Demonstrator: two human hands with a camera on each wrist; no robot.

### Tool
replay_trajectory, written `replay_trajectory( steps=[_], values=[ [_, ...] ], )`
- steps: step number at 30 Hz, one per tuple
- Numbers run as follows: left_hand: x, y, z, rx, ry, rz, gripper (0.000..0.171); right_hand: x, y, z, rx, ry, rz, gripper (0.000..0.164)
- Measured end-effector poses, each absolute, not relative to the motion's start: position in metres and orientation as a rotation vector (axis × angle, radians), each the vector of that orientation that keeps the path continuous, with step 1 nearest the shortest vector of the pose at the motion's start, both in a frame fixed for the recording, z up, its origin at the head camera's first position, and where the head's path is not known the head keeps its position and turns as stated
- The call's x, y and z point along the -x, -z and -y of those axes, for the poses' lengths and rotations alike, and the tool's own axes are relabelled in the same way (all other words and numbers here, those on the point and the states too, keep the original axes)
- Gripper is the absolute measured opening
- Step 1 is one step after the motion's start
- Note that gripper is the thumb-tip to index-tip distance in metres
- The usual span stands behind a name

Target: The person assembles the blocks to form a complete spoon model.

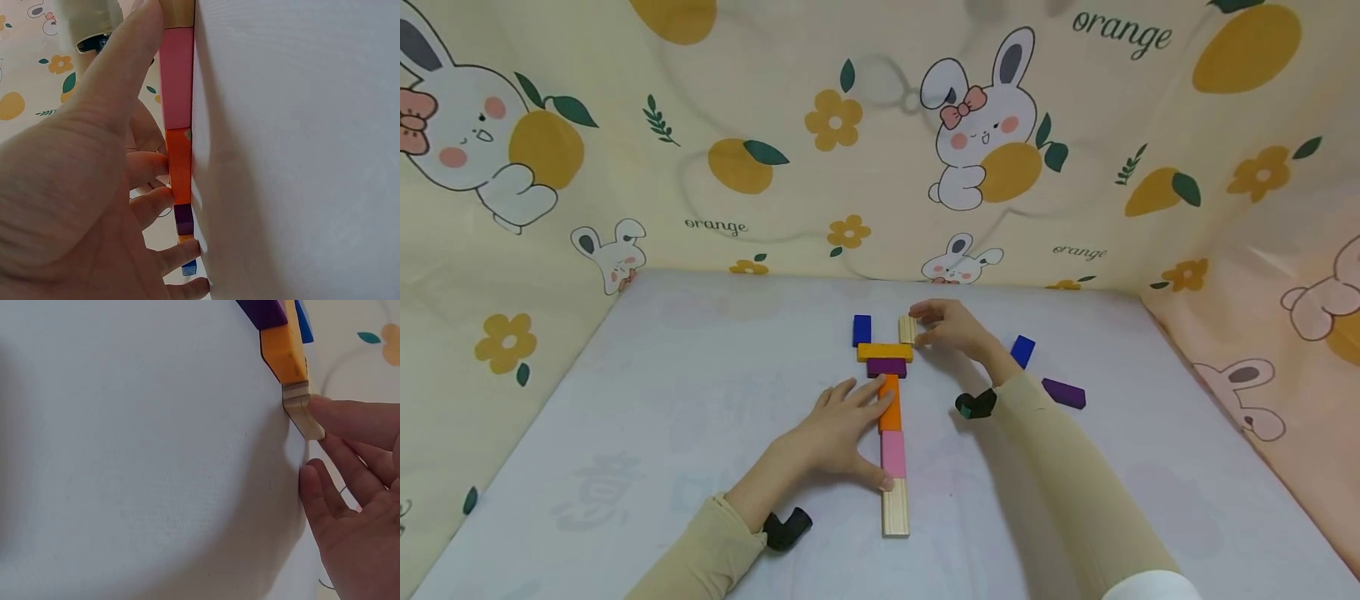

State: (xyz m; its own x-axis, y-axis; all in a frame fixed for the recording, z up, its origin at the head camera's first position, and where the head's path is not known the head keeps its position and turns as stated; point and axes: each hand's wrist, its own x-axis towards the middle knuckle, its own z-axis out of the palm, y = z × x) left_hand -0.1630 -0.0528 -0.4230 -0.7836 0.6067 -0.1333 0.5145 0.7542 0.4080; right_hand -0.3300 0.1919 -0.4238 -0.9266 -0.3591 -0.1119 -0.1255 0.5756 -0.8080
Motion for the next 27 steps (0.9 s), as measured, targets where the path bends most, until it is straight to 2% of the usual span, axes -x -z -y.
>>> replay_trajectory(
  steps=[19,27],
  values=[
    [0.165,0.424,0.052,-0.874,-0.503,-2.686,0.113,0.327,0.424,-0.193,0.345,1.294,-2.542,0.048],
    [0.164,0.423,0.053,-0.876,-0.515,-2.685,0.113,0.313,0.415,-0.199,0.332,1.357,-2.550,0.047]
  ],
)
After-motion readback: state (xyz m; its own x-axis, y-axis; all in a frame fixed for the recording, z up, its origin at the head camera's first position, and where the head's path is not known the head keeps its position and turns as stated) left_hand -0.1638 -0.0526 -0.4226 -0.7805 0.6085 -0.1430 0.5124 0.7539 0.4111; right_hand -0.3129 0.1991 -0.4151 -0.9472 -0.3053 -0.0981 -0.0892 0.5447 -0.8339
